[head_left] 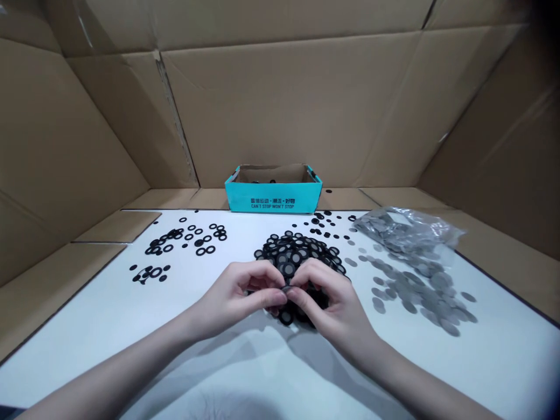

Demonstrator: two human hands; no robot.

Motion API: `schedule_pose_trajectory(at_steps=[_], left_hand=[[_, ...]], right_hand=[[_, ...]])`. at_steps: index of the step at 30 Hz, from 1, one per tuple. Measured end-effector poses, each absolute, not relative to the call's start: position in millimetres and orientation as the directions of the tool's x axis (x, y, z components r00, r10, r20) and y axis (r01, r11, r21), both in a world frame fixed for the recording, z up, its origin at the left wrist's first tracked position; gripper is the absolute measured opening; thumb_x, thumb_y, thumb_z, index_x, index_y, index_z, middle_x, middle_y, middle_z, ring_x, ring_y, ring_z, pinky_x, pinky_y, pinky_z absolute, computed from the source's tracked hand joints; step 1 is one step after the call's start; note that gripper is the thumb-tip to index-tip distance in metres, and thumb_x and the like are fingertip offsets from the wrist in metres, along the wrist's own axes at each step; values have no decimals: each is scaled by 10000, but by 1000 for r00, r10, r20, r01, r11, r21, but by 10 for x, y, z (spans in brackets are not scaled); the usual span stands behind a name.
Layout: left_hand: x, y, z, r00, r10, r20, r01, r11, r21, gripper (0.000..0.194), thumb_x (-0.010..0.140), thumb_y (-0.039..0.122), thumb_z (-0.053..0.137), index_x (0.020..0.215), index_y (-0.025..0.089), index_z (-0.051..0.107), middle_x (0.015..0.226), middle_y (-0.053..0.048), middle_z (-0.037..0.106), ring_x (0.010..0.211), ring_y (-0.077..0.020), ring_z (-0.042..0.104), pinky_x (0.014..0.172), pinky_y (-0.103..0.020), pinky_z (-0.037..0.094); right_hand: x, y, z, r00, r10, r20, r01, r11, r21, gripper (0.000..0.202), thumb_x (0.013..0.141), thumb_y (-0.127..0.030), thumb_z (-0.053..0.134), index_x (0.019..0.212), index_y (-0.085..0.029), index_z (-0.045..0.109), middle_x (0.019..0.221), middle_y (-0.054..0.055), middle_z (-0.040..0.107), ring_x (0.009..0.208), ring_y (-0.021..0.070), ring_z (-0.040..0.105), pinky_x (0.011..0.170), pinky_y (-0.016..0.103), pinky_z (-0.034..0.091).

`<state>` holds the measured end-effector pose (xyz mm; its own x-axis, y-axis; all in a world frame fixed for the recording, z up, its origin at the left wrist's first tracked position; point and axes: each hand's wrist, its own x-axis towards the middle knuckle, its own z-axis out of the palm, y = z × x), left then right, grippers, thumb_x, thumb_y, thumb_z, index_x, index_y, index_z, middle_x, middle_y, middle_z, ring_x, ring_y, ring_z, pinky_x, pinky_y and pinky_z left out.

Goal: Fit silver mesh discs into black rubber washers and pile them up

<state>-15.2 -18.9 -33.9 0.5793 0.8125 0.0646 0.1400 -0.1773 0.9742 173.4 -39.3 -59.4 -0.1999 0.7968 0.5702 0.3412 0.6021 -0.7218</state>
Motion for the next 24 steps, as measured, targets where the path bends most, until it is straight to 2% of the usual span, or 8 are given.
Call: schedule_pose_trajectory(at_steps=[6, 15, 24], left_hand=[[-170, -186, -338, 551, 830, 81, 141, -188, 972, 149, 871, 290, 641, 842, 145, 627, 692, -3, 638, 631, -111, 622, 589, -187, 489], [-190, -166, -315, 572, 802, 172, 295, -397, 869, 141, 876, 264, 621, 828, 134, 650, 705, -8, 638, 617, -98, 578, 581, -183, 452], [-242, -148, -227, 671, 741, 26, 405, -396, 824, 151, 913, 273, 564, 837, 143, 583, 645, 13, 636, 576, -87, 563, 544, -163, 416]], right_hand=[[1769, -366, -586, -250, 751, 611, 305, 660, -687, 110, 878, -194, 568, 771, -218, 570, 729, 24, 611, 704, 167, 570, 639, 295, 462], [1763, -347, -606, -272, 754, 598, 317, 657, -684, 184, 873, -164, 549, 701, -209, 503, 671, 3, 556, 639, 143, 527, 584, 270, 422], [1773, -351, -595, -316, 754, 576, 303, 656, -691, 193, 881, -157, 540, 698, -199, 498, 663, 0, 539, 632, 129, 514, 570, 249, 402]])
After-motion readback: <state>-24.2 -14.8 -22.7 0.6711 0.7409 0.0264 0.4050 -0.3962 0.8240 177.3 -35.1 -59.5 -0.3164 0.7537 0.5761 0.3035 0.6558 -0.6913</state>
